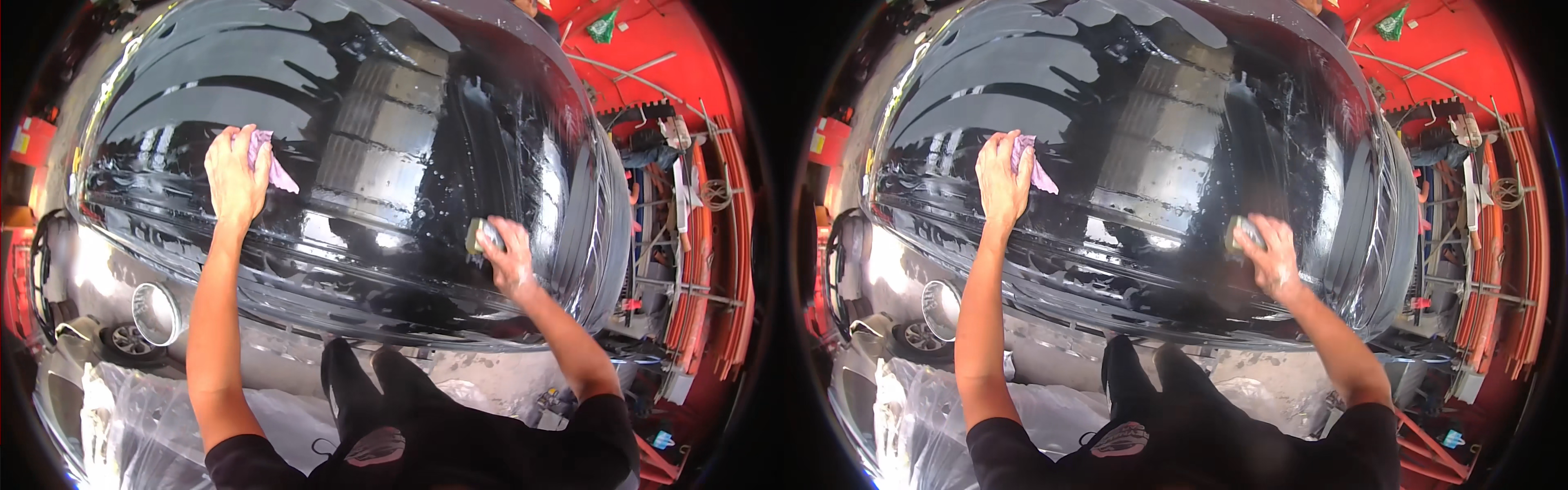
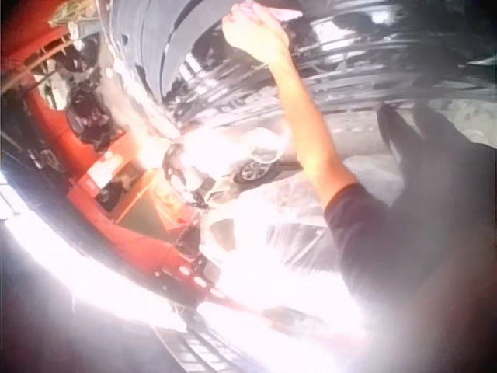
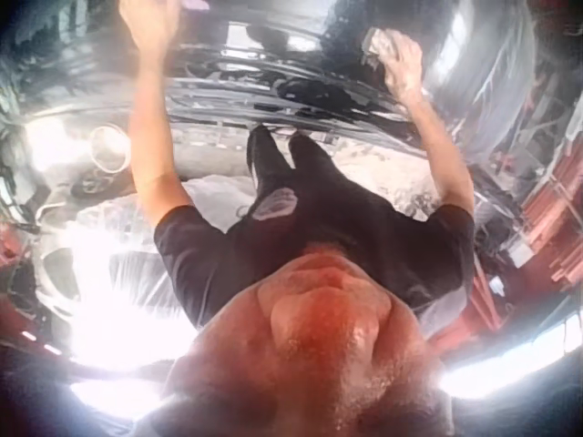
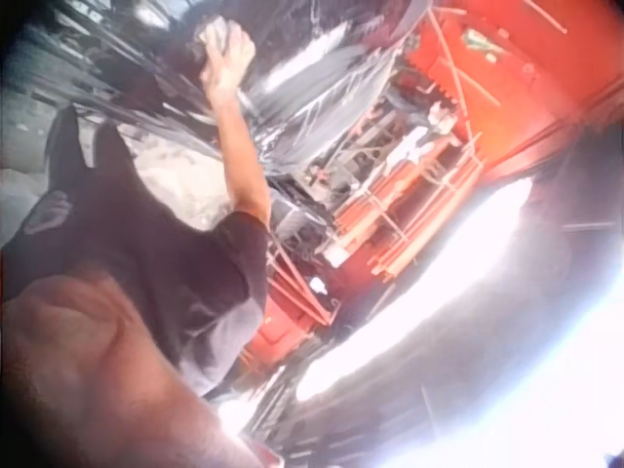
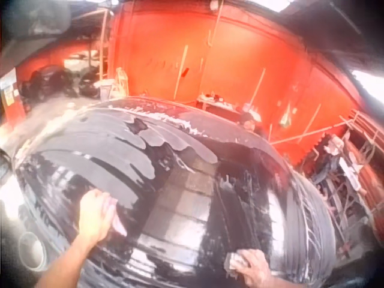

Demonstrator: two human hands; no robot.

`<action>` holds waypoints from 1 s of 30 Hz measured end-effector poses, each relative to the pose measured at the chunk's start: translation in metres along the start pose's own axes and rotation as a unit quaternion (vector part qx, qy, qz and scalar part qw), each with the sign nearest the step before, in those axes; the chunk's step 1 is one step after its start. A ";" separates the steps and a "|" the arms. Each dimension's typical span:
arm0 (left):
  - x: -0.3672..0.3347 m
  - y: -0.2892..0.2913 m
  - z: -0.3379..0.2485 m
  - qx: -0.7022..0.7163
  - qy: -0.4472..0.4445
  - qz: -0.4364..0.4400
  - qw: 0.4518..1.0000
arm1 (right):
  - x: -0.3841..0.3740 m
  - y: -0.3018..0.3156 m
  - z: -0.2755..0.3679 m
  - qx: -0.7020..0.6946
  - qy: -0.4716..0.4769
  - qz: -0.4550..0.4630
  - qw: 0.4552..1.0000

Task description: The person scrubs the hood of a black car using a yellow sponge and a purple cloth. They repeatedly apply a cleaning solution and wipe the surface in circular and linear motions, occasionally dipping the sponge into a bucket of water to rinse it.

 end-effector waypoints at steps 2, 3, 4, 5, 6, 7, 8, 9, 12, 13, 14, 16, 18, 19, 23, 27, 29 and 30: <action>0.000 0.002 0.001 -0.007 -0.012 -0.012 1.000 | -0.086 -0.012 -0.035 0.023 0.067 -0.067 0.995; -0.003 0.001 0.003 -0.005 -0.014 -0.015 1.000 | -0.144 -0.025 -0.061 0.058 0.071 -0.102 0.991; -0.005 -0.004 -0.005 0.010 -0.019 -0.014 1.000 | -0.200 -0.023 -0.095 0.099 0.078 -0.182 0.975; -0.010 -0.010 -0.016 0.028 -0.027 -0.022 0.999 | -0.254 -0.023 -0.149 0.128 -0.026 -0.138 0.982; -0.014 -0.013 -0.022 0.026 -0.037 -0.029 0.999 | -0.287 -0.020 -0.178 0.191 -0.126 -0.119 0.966; -0.017 -0.014 -0.019 0.024 -0.032 -0.030 0.999 | -0.296 -0.025 -0.177 0.157 -0.095 -0.148 0.972; -0.014 -0.015 -0.009 0.024 -0.015 -0.028 0.999 | -0.297 -0.045 -0.152 0.153 -0.074 -0.138 0.976; -0.008 -0.010 0.005 0.014 0.001 -0.025 1.000 | -0.274 -0.058 -0.109 0.115 -0.037 -0.157 0.980; 0.004 0.001 0.020 -0.005 0.020 -0.027 0.999 | -0.151 -0.044 -0.011 0.059 0.004 -0.100 0.993; 0.003 0.000 0.017 -0.002 0.022 -0.029 0.999 | -0.100 -0.035 0.003 0.066 -0.019 -0.049 0.996; 0.003 -0.001 0.011 0.002 0.025 -0.028 0.999 | -0.051 -0.023 0.014 0.043 -0.023 -0.037 0.998; -0.005 -0.003 0.006 0.002 0.025 -0.035 0.999 | -0.019 -0.009 0.017 0.028 0.013 -0.004 1.000; 0.001 -0.002 0.007 -0.012 0.017 -0.031 0.999 | -0.090 -0.023 -0.001 0.042 0.068 -0.019 0.997; 0.001 -0.003 0.008 -0.004 0.017 -0.025 1.000 | -0.137 -0.037 -0.021 0.058 0.093 -0.051 0.993; -0.015 -0.016 -0.012 0.026 -0.012 -0.016 0.999 | -0.303 -0.052 -0.118 0.117 -0.029 -0.129 0.984; -0.003 -0.008 0.028 0.042 -0.023 0.034 0.998 | -0.232 -0.062 -0.023 0.066 0.033 -0.121 0.990; 0.001 0.005 0.035 0.024 -0.030 0.031 0.999 | -0.134 -0.042 0.018 0.025 0.037 -0.055 0.998; 0.000 0.003 0.029 0.015 -0.033 0.020 0.999 | -0.080 -0.029 0.022 0.037 0.016 -0.020 0.999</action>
Point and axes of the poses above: each hand's wrist, its own x-axis away from the middle knuckle, its own y-axis out of the back of the hand, z = x × y, the point moved 8 cm from there along -x, towards the middle knuckle, and after that the axes turned 2 degrees about -x, right-handed, at the moved point
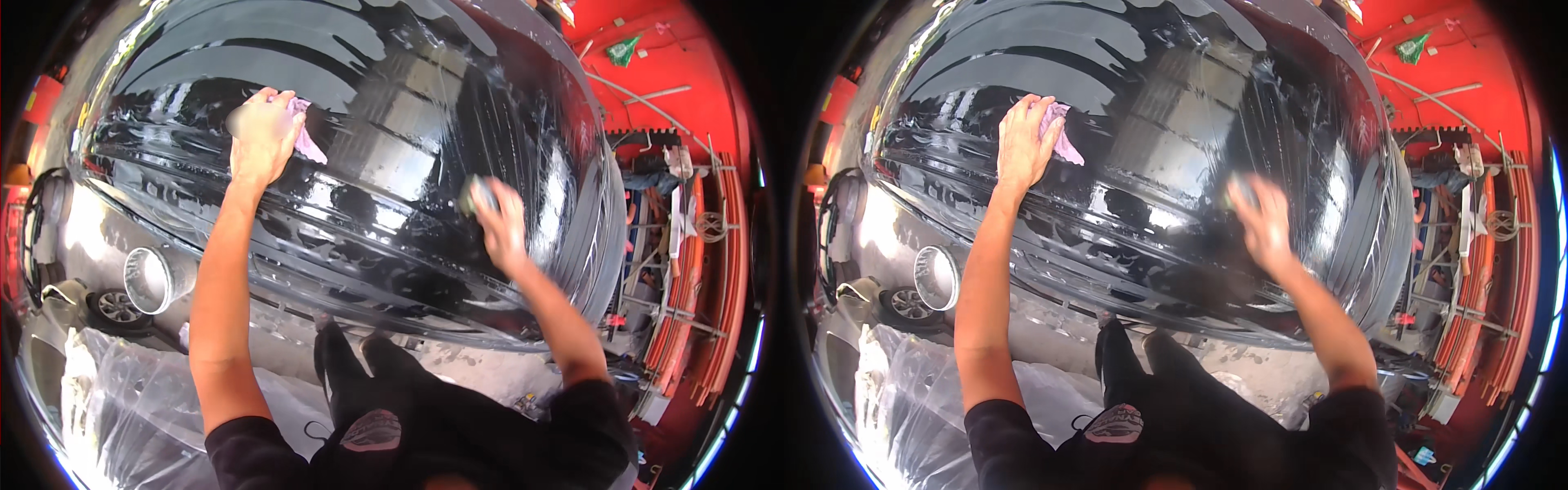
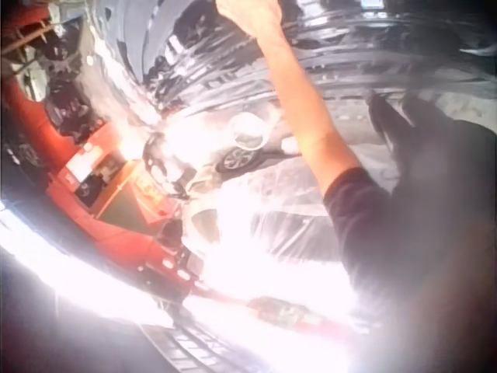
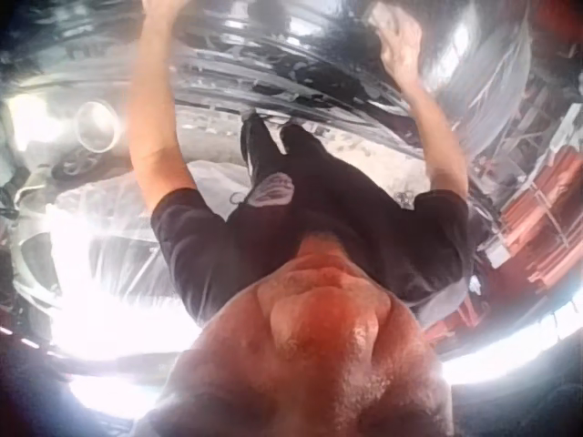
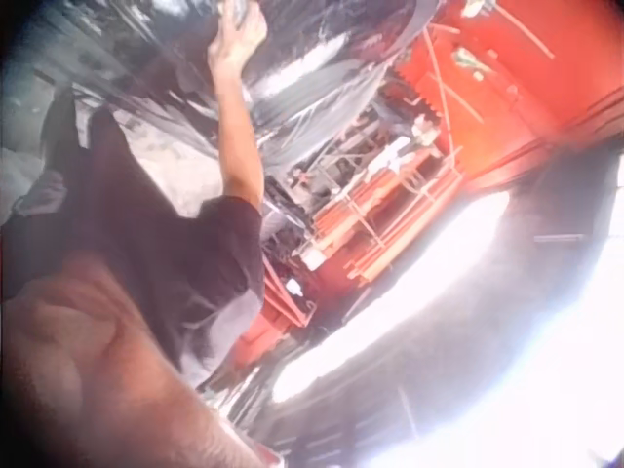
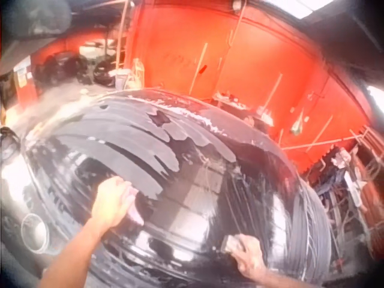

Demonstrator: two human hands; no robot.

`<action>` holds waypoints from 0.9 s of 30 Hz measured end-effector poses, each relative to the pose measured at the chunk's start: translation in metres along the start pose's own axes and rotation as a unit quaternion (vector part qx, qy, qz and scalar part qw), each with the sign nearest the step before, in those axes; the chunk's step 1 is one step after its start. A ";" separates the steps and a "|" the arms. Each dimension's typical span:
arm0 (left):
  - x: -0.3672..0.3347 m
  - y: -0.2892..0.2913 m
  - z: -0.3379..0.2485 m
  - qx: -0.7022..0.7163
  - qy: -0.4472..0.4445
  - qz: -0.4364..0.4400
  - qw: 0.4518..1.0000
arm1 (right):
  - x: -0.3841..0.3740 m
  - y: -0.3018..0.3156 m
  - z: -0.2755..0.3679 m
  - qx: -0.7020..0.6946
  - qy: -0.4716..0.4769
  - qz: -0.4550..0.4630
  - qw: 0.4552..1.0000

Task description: The person scrubs the hood of a black car using a yellow sponge and a purple cloth. They repeatedly apply a cleaning solution and wipe the surface in circular and linear motions, occasionally dipping the sponge into a bucket of water to rinse it.

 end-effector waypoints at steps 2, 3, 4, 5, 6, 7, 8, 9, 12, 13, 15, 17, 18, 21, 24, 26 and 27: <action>-0.003 -0.002 -0.005 0.009 0.006 -0.015 1.000 | 0.062 0.014 -0.005 -0.018 -0.015 0.067 0.997; -0.004 -0.004 -0.007 0.006 0.004 -0.015 1.000 | 0.032 0.011 -0.008 -0.018 0.025 0.040 0.999; 0.001 -0.007 -0.008 0.018 0.003 -0.011 1.000 | -0.011 0.003 -0.012 -0.023 0.061 0.016 0.998; -0.002 -0.007 -0.009 0.025 0.003 -0.017 1.000 | -0.052 -0.012 -0.032 -0.006 0.070 -0.004 0.998; -0.004 -0.002 -0.007 0.024 0.002 -0.023 0.999 | -0.106 -0.026 -0.044 0.007 0.078 -0.046 0.996; -0.005 -0.001 -0.009 0.023 -0.009 -0.042 0.999 | -0.157 -0.036 -0.058 0.041 0.060 -0.069 0.995; -0.006 -0.004 -0.013 0.021 -0.003 -0.053 0.998 | -0.197 -0.037 -0.077 0.056 0.044 -0.109 0.991; -0.010 -0.006 -0.017 0.019 0.001 -0.065 0.998 | -0.221 -0.045 -0.094 0.078 0.016 -0.118 0.990; 0.000 -0.002 0.000 -0.009 0.037 -0.074 0.997 | -0.200 -0.056 -0.053 0.053 0.045 -0.134 0.989; 0.007 0.001 0.011 -0.025 0.056 -0.079 0.995 | -0.168 -0.052 -0.025 0.021 0.048 -0.100 0.994; 0.009 0.006 0.018 -0.035 0.086 -0.073 0.993 | -0.076 -0.026 0.004 0.005 0.020 -0.022 1.000; 0.006 0.007 0.007 -0.014 0.074 -0.075 0.994 | 0.006 0.003 0.017 -0.009 0.032 0.012 0.999; 0.001 0.005 0.003 -0.019 0.071 -0.077 0.994 | 0.027 0.010 0.015 -0.017 0.038 0.043 0.998; 0.005 0.005 0.003 -0.015 0.061 -0.062 0.996 | -0.057 -0.015 0.003 -0.016 0.110 0.004 0.994; -0.004 0.003 -0.001 -0.012 0.047 -0.076 0.996 | -0.217 -0.053 -0.033 0.032 0.070 -0.086 0.993; -0.012 0.000 -0.013 0.004 0.033 -0.090 0.995 | -0.269 -0.065 -0.064 0.053 -0.007 -0.093 0.994; -0.009 0.003 -0.009 0.000 0.046 -0.093 0.995 | -0.265 -0.072 -0.043 0.037 0.024 -0.100 0.994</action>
Point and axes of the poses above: each hand's wrist, its own x-axis away from the middle knuckle, its own y-axis out of the back of the hand, z = x × y, the point moved 8 cm from there along -x, towards the middle knuckle, and after that the axes turned 2 degrees about -x, right-handed, at the moved point
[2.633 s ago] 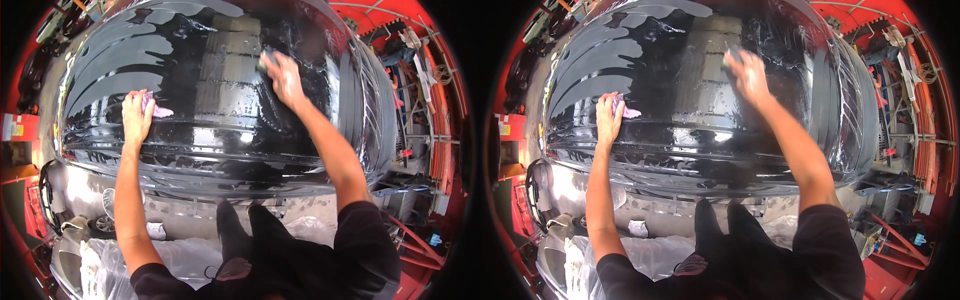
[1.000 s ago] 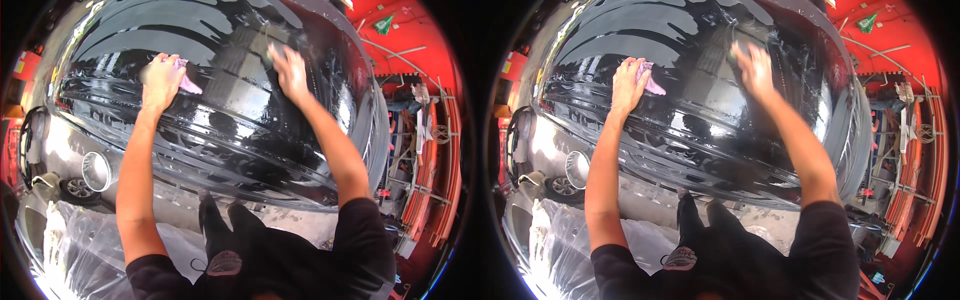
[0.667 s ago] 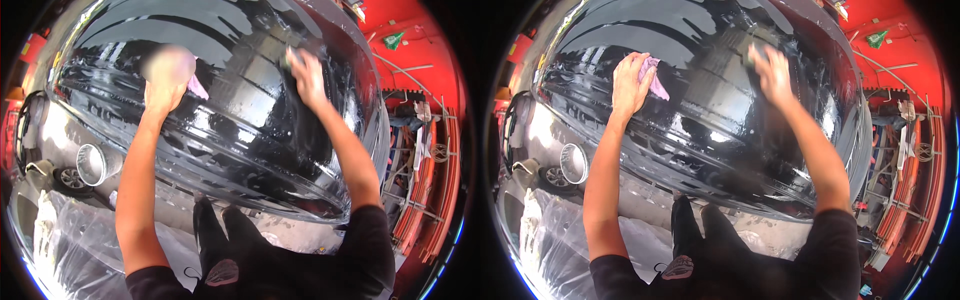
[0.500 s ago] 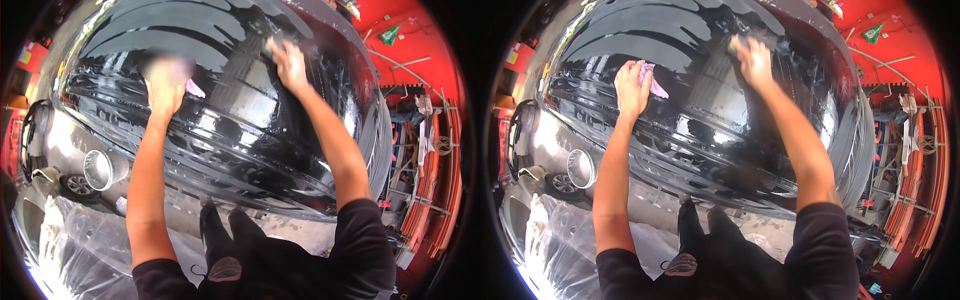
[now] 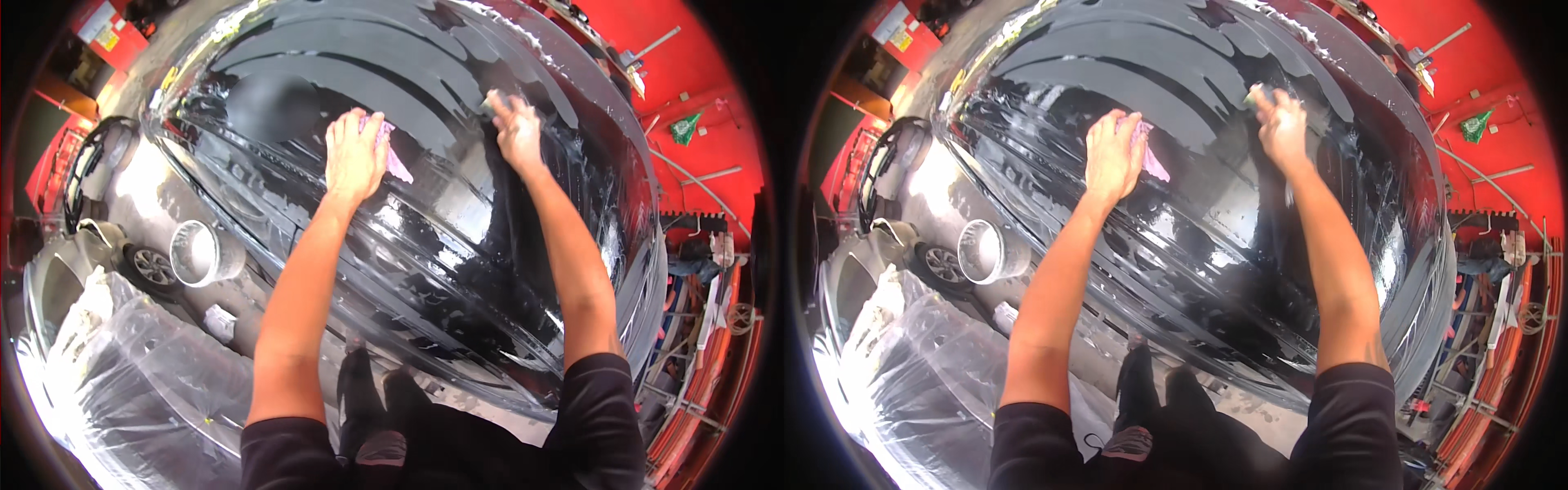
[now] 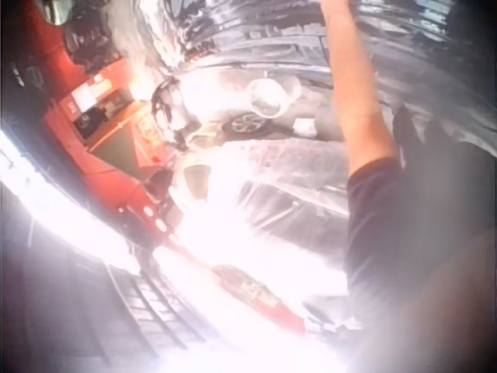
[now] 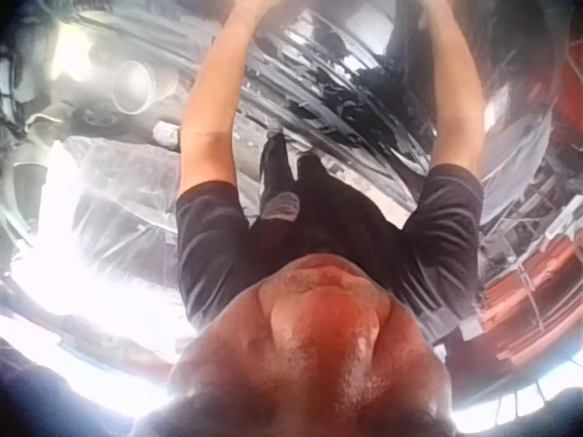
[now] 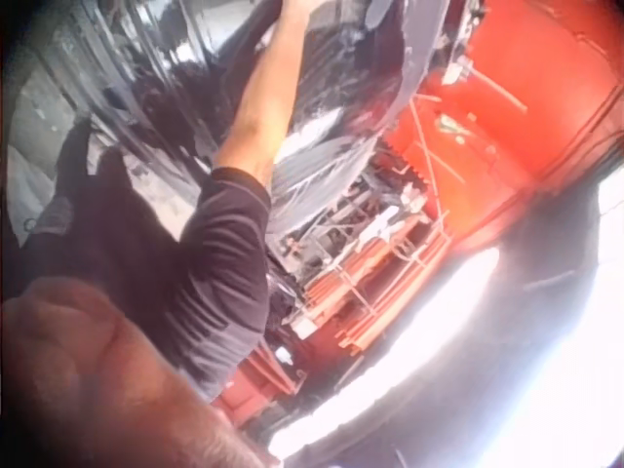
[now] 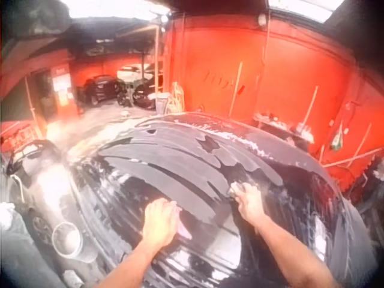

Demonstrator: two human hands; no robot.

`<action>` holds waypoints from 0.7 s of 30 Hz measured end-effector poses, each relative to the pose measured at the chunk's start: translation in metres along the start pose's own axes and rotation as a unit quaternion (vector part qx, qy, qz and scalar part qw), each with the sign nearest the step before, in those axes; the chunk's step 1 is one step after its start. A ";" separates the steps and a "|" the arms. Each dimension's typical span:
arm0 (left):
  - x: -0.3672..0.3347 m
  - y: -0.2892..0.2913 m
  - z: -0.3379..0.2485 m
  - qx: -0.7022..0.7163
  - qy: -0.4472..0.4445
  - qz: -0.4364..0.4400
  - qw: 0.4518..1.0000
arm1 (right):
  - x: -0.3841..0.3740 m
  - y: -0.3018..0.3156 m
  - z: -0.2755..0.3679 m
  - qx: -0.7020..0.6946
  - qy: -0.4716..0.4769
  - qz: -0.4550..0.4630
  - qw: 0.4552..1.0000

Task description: The person scrubs the hood of a black car using a yellow sponge and a purple cloth. They repeatedly apply a cleaning solution and wipe the surface in circular and linear motions, occasionally dipping the sponge into a bucket of water to rinse it.

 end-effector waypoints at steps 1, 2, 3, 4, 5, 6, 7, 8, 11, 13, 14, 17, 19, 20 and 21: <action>0.001 0.002 0.006 -0.006 0.013 0.001 1.000 | 0.019 0.002 0.022 -0.016 0.028 -0.009 0.999; 0.006 0.008 0.017 -0.019 0.026 0.008 0.999 | 0.049 0.015 0.056 -0.056 0.060 -0.013 0.997; 0.010 0.012 0.025 -0.024 0.040 0.014 0.999 | 0.089 0.033 0.078 -0.073 0.064 0.018 0.995; 0.007 0.016 0.027 -0.032 0.041 0.007 0.999 | 0.134 0.056 0.090 -0.085 0.062 0.049 0.993; 0.006 0.014 0.027 -0.034 0.043 0.005 0.998 | 0.173 0.088 0.101 -0.087 0.071 0.081 0.990; 0.011 0.010 0.025 -0.036 0.047 0.010 0.998 | 0.213 0.113 0.104 -0.070 0.057 0.127 0.988; 0.009 0.006 0.018 -0.031 0.043 0.005 0.999 | 0.250 0.129 0.089 -0.083 0.005 0.123 0.989; 0.005 0.005 0.016 -0.039 0.038 0.003 0.999 | 0.244 0.128 0.085 -0.081 0.042 0.125 0.988; 0.004 0.002 0.020 -0.039 0.027 0.002 0.999 | 0.154 0.081 0.088 -0.091 0.116 0.093 0.985; 0.005 0.000 0.011 -0.029 0.014 0.004 0.999 | 0.058 0.027 0.078 -0.040 0.102 0.026 0.994; 0.000 -0.004 0.003 -0.012 0.011 0.006 1.000 | 0.022 0.011 0.067 -0.045 0.076 0.028 0.996; 0.003 -0.002 0.014 -0.027 0.032 0.010 0.999 | 0.019 -0.010 0.084 -0.018 0.061 0.052 0.997; 0.009 0.008 0.028 -0.040 0.046 0.016 0.998 | 0.081 0.038 0.111 -0.077 0.113 0.056 0.989; 0.008 0.010 0.027 -0.041 0.045 0.018 0.998 | 0.126 0.057 0.104 -0.065 0.105 0.094 0.988; 0.009 0.006 0.025 -0.036 0.047 0.022 0.998 | 0.167 0.083 0.098 -0.077 0.099 0.116 0.985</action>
Point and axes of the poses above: each hand's wrist, its own x-axis away from the middle knuckle, its own y-axis out of the back of the hand, z = x × y, the point moved 8 cm from there along -x, towards the middle knuckle, and after that the axes turned 2 degrees about -x, right-handed, at the moved point
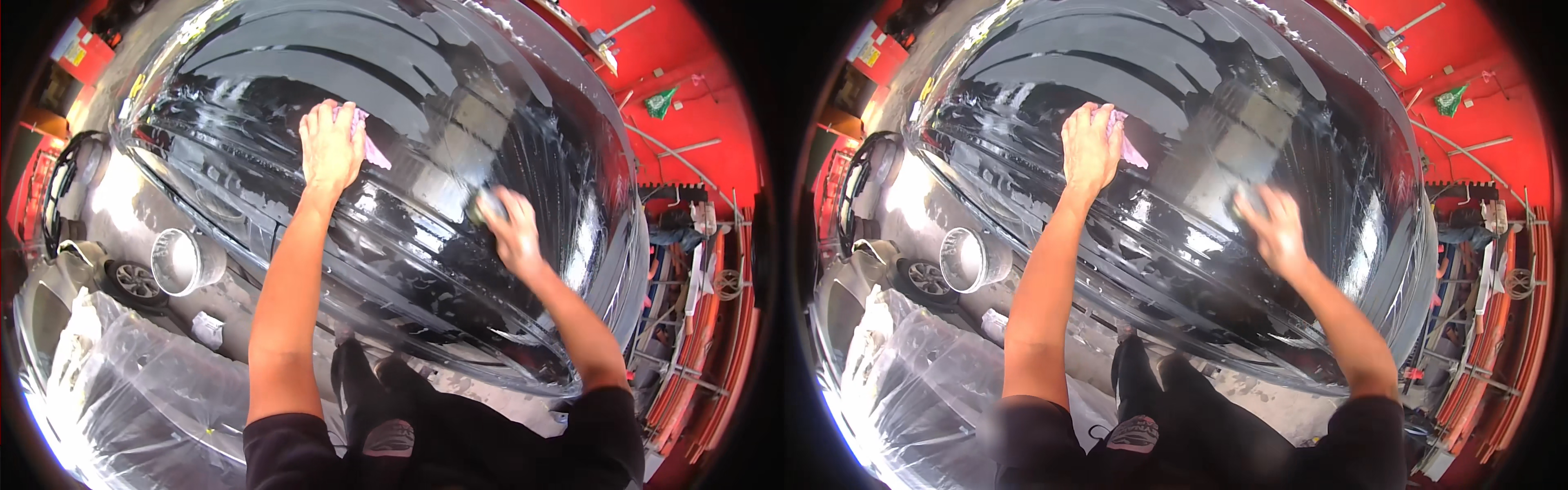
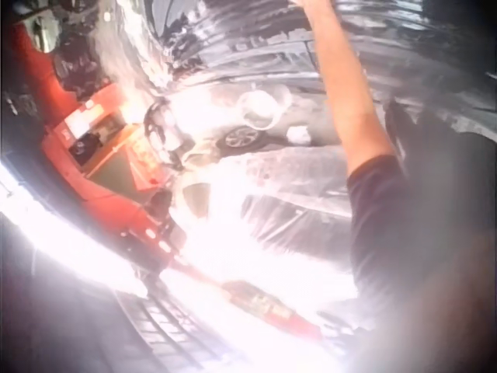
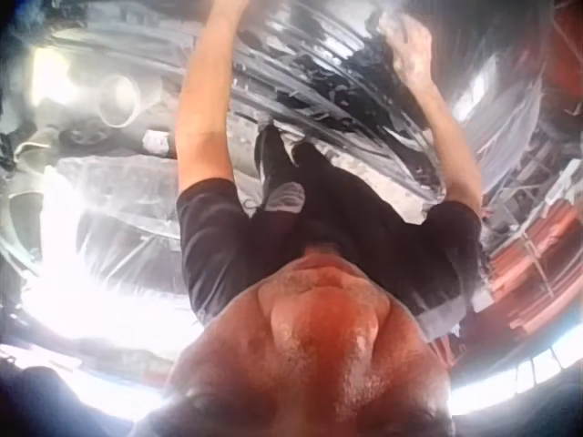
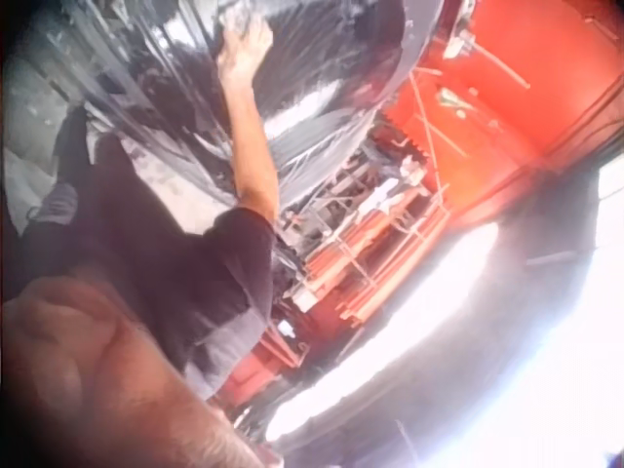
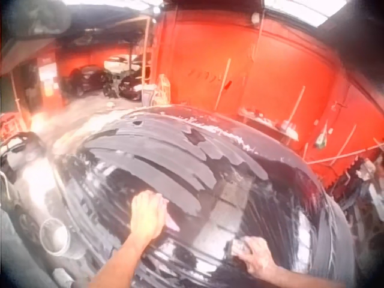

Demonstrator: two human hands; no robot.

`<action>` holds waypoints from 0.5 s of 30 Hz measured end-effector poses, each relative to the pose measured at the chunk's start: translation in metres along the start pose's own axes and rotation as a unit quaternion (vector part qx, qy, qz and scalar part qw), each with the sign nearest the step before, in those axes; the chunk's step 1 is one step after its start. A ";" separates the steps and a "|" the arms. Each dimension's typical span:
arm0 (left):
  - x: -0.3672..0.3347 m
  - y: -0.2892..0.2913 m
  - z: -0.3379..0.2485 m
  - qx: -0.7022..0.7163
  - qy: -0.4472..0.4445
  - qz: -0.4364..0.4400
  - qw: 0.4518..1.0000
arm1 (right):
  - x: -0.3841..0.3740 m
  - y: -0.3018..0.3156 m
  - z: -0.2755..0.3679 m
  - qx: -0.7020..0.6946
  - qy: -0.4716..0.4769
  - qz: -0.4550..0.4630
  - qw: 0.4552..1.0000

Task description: The person scrubs the hood of a black car using a yellow sponge and a purple cloth. They repeatedly apply a cleaning solution and wipe the surface in circular and linear motions, occasionally dipping the sponge into a bucket of water to rinse it.

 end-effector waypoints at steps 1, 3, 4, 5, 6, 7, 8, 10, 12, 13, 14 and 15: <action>-0.001 -0.003 -0.003 0.009 -0.002 -0.006 1.000 | 0.044 0.017 0.007 -0.002 -0.010 0.007 1.000; -0.001 -0.004 -0.013 0.003 -0.013 -0.017 1.000 | 0.082 0.026 0.010 -0.005 -0.035 0.027 0.999; -0.003 -0.005 -0.015 0.004 -0.016 -0.014 1.000 | 0.077 0.027 0.008 0.010 -0.027 0.038 0.999; -0.002 -0.006 -0.015 -0.001 -0.019 -0.019 1.000 | 0.052 0.019 0.015 -0.003 0.012 0.037 0.999; -0.002 -0.008 -0.013 -0.001 -0.020 -0.021 1.000 | 0.002 0.000 0.018 -0.014 0.060 0.027 0.998; -0.003 -0.009 -0.010 -0.005 -0.023 -0.024 0.999 | -0.045 -0.019 0.029 -0.014 0.089 0.014 0.996; -0.001 -0.009 -0.009 -0.008 -0.025 -0.024 0.999 | -0.093 -0.038 0.042 -0.029 0.103 -0.011 0.994; -0.006 -0.014 -0.009 -0.006 -0.016 -0.030 0.999 | -0.150 -0.057 0.059 -0.044 0.122 -0.067 0.989; -0.002 -0.010 -0.004 -0.013 -0.005 -0.024 1.000 | -0.133 -0.050 0.063 -0.058 0.108 -0.046 0.991; 0.001 -0.007 -0.001 -0.020 0.001 -0.017 1.000 | -0.117 -0.044 0.065 -0.066 0.102 -0.034 0.992; 0.001 -0.005 0.005 -0.025 0.011 -0.015 1.000 | -0.082 -0.031 0.059 -0.057 0.076 -0.008 0.995; 0.001 -0.006 0.005 -0.017 0.013 -0.010 1.000 | -0.032 -0.015 0.044 -0.019 0.060 -0.020 0.998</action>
Point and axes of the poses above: each hand's wrist, its own x-axis away from the middle knuckle, its own y-axis out of the back of the hand, z = x × y, the point moved 8 cm from there along -x, towards the middle knuckle, and after that the axes turned 2 degrees about -x, right-handed, at the moved point
